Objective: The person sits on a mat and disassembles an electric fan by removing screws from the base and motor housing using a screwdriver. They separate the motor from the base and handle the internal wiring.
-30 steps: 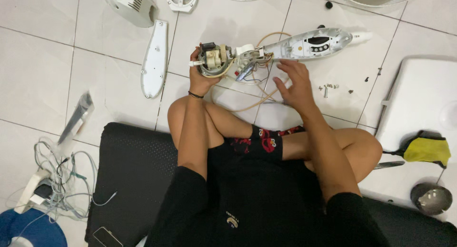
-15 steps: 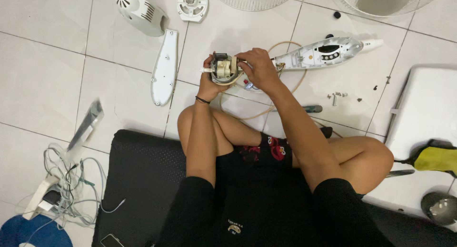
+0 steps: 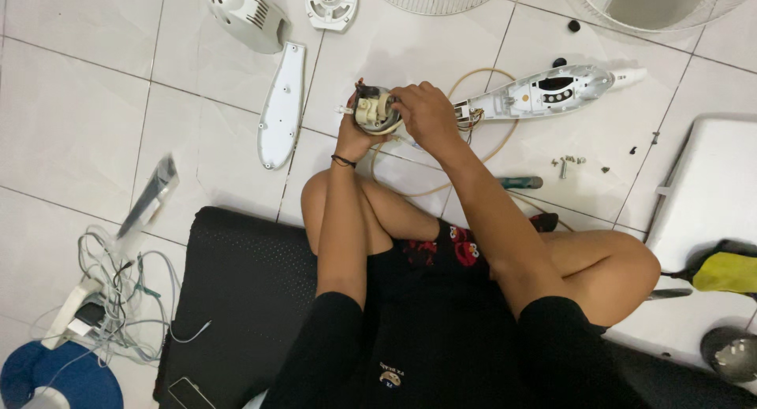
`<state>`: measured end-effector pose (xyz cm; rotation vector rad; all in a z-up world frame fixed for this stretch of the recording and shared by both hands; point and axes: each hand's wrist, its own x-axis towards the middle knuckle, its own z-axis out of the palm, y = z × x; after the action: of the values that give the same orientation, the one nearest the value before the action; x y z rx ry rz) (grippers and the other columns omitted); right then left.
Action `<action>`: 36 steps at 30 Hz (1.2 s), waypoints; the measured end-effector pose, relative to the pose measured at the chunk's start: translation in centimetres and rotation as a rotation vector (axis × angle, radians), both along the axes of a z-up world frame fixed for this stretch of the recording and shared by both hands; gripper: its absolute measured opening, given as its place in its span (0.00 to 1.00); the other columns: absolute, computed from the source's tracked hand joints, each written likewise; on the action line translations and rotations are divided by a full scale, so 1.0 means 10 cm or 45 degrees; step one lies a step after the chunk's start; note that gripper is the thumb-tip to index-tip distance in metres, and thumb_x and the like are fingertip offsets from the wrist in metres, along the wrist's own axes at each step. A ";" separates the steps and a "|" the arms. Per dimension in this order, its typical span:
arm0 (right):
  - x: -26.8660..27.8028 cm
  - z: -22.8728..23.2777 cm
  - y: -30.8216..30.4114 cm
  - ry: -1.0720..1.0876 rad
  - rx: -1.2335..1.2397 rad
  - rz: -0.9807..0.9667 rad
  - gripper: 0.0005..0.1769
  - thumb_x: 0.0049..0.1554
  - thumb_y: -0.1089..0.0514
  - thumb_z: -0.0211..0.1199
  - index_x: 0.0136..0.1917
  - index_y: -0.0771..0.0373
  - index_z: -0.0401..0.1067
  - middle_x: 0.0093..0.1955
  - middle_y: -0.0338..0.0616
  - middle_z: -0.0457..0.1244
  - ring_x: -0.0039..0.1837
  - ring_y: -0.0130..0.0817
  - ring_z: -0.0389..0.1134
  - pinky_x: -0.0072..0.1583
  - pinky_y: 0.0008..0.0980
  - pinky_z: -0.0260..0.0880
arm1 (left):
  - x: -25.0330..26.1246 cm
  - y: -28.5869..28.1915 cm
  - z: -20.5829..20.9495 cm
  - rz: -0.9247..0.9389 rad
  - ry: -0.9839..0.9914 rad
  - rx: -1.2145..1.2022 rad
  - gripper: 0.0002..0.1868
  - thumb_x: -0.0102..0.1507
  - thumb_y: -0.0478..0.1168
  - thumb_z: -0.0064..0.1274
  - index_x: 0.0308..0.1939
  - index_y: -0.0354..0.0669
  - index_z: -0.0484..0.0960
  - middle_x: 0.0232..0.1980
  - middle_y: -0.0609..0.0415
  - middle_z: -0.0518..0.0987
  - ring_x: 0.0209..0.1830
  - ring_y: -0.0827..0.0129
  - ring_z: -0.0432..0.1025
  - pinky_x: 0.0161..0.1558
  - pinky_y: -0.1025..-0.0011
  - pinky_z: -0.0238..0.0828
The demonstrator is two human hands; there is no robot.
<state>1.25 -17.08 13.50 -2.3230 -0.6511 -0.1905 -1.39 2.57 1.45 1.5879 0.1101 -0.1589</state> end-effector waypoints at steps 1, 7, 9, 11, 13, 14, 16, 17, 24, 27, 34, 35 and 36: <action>0.01 0.01 0.03 0.012 -0.023 -0.002 0.11 0.58 0.60 0.67 0.55 0.61 0.78 0.45 0.43 0.69 0.49 0.45 0.66 0.51 0.42 0.66 | -0.04 -0.01 0.05 0.005 -0.043 -0.200 0.65 0.42 0.25 0.76 0.78 0.41 0.54 0.67 0.49 0.73 0.66 0.64 0.71 0.67 0.65 0.73; 0.00 0.19 0.17 0.105 -0.056 0.048 0.12 0.58 0.61 0.67 0.56 0.61 0.77 0.50 0.46 0.70 0.51 0.48 0.68 0.53 0.44 0.69 | -0.13 -0.07 0.01 0.239 -0.263 -0.564 0.55 0.49 0.25 0.74 0.75 0.36 0.57 0.68 0.49 0.71 0.65 0.64 0.71 0.66 0.64 0.74; -0.07 0.24 0.12 0.038 0.018 0.062 0.13 0.58 0.65 0.65 0.57 0.62 0.77 0.54 0.47 0.70 0.54 0.48 0.69 0.56 0.43 0.70 | -0.11 -0.09 -0.12 0.372 -0.220 -0.465 0.51 0.50 0.25 0.74 0.73 0.31 0.61 0.69 0.46 0.72 0.64 0.62 0.71 0.65 0.63 0.75; -0.19 0.25 -0.12 -0.141 0.135 0.058 0.15 0.58 0.70 0.63 0.59 0.64 0.75 0.58 0.50 0.70 0.57 0.49 0.70 0.58 0.43 0.71 | -0.10 -0.08 -0.28 0.457 -0.204 -0.439 0.48 0.51 0.26 0.73 0.71 0.31 0.61 0.70 0.45 0.71 0.64 0.63 0.71 0.65 0.64 0.74; -0.37 0.23 -0.56 -0.110 0.332 -0.045 0.17 0.60 0.75 0.58 0.60 0.66 0.74 0.60 0.51 0.69 0.60 0.45 0.72 0.60 0.36 0.74 | -0.08 -0.09 -0.42 0.486 -0.224 -0.399 0.47 0.52 0.27 0.72 0.71 0.30 0.61 0.72 0.43 0.70 0.65 0.62 0.71 0.67 0.63 0.73; -0.43 0.19 -0.81 -0.014 0.383 -0.103 0.18 0.59 0.77 0.57 0.60 0.66 0.74 0.60 0.52 0.69 0.61 0.43 0.73 0.63 0.37 0.74 | -0.07 -0.09 -0.47 0.470 -0.249 -0.370 0.48 0.52 0.26 0.72 0.71 0.29 0.61 0.73 0.42 0.69 0.66 0.62 0.70 0.67 0.63 0.72; -0.61 0.08 -1.36 0.381 0.226 -0.357 0.17 0.59 0.74 0.57 0.59 0.65 0.77 0.56 0.51 0.71 0.55 0.40 0.72 0.58 0.35 0.73 | -0.05 -0.12 -0.53 0.460 -0.332 -0.342 0.49 0.53 0.26 0.73 0.71 0.29 0.57 0.75 0.40 0.68 0.68 0.60 0.69 0.69 0.61 0.71; -0.72 0.02 -1.66 0.424 0.094 -0.339 0.14 0.60 0.70 0.58 0.59 0.65 0.76 0.55 0.53 0.71 0.56 0.41 0.73 0.59 0.37 0.73 | -0.04 -0.15 -0.53 0.464 -0.389 -0.342 0.50 0.53 0.26 0.74 0.71 0.31 0.55 0.75 0.39 0.67 0.70 0.59 0.68 0.70 0.61 0.71; -1.40 -0.74 -2.66 0.768 -0.552 -0.341 0.26 0.48 0.55 0.74 0.59 0.63 0.76 0.56 0.58 0.67 0.55 0.54 0.70 0.57 0.45 0.70 | -0.11 -0.28 -0.12 0.687 -0.309 -0.219 0.74 0.48 0.28 0.75 0.79 0.47 0.29 0.67 0.41 0.65 0.62 0.59 0.69 0.63 0.65 0.72; -1.46 -0.95 -2.67 0.613 -0.513 -0.350 0.29 0.47 0.53 0.75 0.61 0.63 0.75 0.59 0.56 0.66 0.58 0.55 0.69 0.59 0.46 0.70 | -0.11 -0.29 0.06 0.662 -0.491 -0.063 0.73 0.50 0.25 0.75 0.81 0.47 0.31 0.73 0.43 0.56 0.63 0.58 0.67 0.64 0.64 0.71; -1.33 -0.94 -2.49 0.539 -0.753 -0.200 0.20 0.51 0.54 0.73 0.57 0.58 0.78 0.56 0.51 0.67 0.58 0.53 0.70 0.60 0.45 0.71 | -0.11 -0.25 0.06 0.525 -0.406 -0.224 0.65 0.54 0.28 0.72 0.81 0.50 0.39 0.65 0.40 0.71 0.63 0.61 0.71 0.63 0.64 0.76; -1.32 -0.90 -2.48 0.612 -0.678 -0.233 0.21 0.51 0.55 0.72 0.57 0.60 0.77 0.55 0.52 0.68 0.57 0.54 0.70 0.59 0.46 0.71 | -0.11 -0.24 0.03 0.529 -0.376 -0.204 0.62 0.54 0.28 0.72 0.81 0.48 0.44 0.64 0.39 0.72 0.62 0.61 0.72 0.63 0.64 0.76; -1.32 -0.84 -2.49 0.684 -0.601 -0.266 0.21 0.51 0.56 0.72 0.58 0.62 0.76 0.54 0.53 0.68 0.56 0.54 0.70 0.58 0.47 0.70 | -0.11 -0.22 0.00 0.533 -0.344 -0.182 0.59 0.55 0.28 0.72 0.81 0.47 0.48 0.64 0.39 0.72 0.60 0.61 0.73 0.62 0.64 0.77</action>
<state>-11.90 -41.93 5.09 -2.7206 -0.1901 0.5349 -2.52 0.32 1.49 1.3971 0.2122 0.3661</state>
